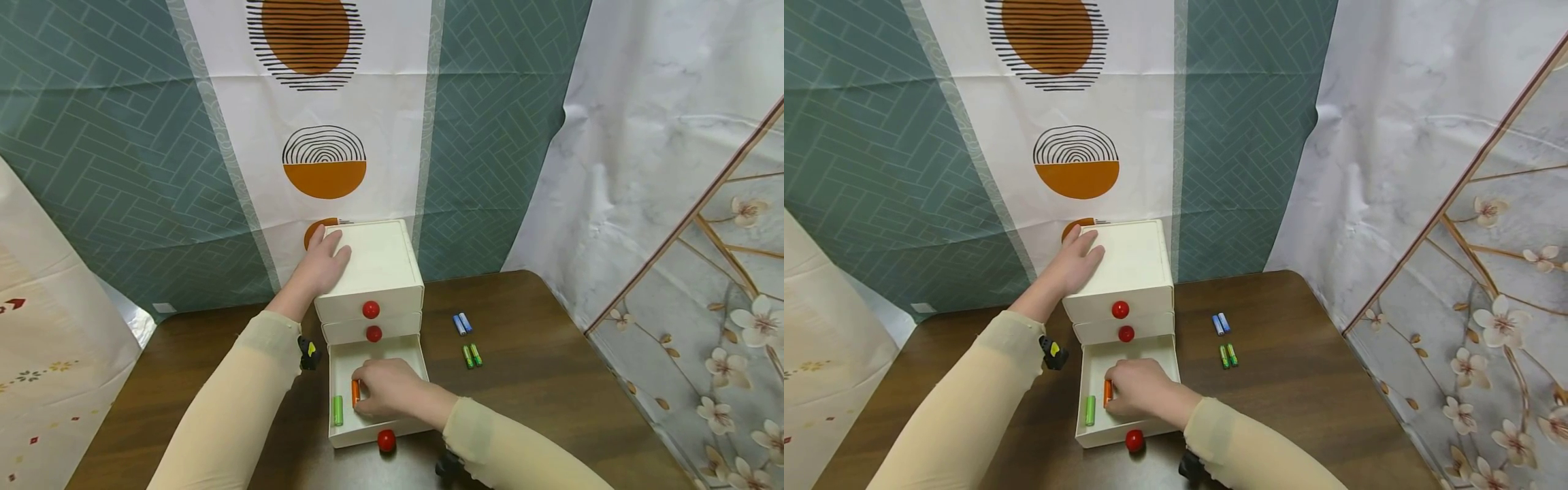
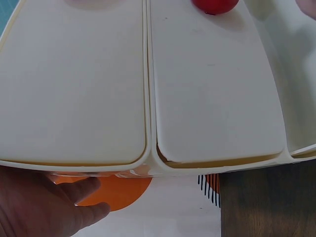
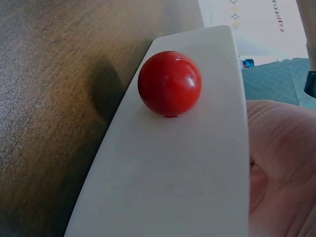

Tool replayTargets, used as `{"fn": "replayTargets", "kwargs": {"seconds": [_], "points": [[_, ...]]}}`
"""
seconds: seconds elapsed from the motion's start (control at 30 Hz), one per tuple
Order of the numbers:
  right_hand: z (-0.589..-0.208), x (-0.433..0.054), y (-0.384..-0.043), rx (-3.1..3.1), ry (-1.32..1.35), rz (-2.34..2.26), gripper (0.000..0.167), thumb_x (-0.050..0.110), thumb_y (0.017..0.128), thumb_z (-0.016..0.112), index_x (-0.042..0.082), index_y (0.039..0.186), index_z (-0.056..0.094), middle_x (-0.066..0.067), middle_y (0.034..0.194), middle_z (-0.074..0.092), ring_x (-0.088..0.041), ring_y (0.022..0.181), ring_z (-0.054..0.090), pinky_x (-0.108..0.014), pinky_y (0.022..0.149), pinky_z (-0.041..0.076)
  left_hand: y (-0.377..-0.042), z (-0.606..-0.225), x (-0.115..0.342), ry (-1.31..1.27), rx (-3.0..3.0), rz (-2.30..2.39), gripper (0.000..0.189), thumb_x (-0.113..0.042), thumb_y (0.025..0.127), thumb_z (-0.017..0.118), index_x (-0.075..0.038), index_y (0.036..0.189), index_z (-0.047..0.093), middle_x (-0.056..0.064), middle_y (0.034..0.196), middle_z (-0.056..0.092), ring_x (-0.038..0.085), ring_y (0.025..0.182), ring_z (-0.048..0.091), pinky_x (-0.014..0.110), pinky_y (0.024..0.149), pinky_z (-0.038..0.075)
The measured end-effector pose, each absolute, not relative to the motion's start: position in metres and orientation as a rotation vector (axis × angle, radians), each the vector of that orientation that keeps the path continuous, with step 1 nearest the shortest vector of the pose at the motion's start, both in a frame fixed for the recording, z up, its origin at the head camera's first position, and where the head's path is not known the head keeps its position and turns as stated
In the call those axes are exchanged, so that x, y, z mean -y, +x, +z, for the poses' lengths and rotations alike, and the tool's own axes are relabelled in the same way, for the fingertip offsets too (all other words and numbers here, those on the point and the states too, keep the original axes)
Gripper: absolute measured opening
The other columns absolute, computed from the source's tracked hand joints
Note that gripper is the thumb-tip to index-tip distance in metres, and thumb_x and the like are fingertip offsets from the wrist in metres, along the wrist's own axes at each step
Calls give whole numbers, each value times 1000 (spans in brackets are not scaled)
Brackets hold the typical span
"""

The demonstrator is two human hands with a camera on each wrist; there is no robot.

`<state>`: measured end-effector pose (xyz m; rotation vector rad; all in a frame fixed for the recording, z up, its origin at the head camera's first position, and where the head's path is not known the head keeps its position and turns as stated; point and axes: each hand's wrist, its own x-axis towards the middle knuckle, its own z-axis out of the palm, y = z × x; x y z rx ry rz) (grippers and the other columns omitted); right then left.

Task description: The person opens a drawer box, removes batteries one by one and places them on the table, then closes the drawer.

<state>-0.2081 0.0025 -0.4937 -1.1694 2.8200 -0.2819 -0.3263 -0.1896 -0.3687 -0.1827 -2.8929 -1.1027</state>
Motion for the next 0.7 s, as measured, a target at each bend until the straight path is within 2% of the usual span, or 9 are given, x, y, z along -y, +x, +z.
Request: {"fn": "replayTargets", "kwargs": {"seconds": [0.27, 0.47, 0.7], "points": [[-485, -15, -206, -2806, -1144, -363, 21, 34, 87, 89, 23, 96, 74, 15, 80, 53, -5, 67, 49, -26, 58, 40, -326, -368, 189, -194, 2884, -1092, 67, -40, 118, 39, -8, 176, 27, 17, 185, -3, 40, 169, 6, 64, 132, 17], [-477, -26, -205, -2792, -1159, -417, 18, 31, 89, 88, 23, 97, 74, 14, 86, 65, -3, 72, 53, -25, 61, 44, -326, -368, 190, -194, 2887, -1090, 67, -40, 118, 38, -7, 176, 27, 17, 185, -4, 41, 169, 6, 64, 132, 16], [-467, -43, -204, -2790, -1150, -483, 21, 27, 91, 88, 22, 107, 76, 14, 92, 70, 1, 74, 56, -25, 62, 47, -327, -368, 190, -191, 2889, -1099, 67, -41, 118, 38, -8, 176, 26, 16, 185, -4, 41, 169, 6, 64, 132, 16]]}}
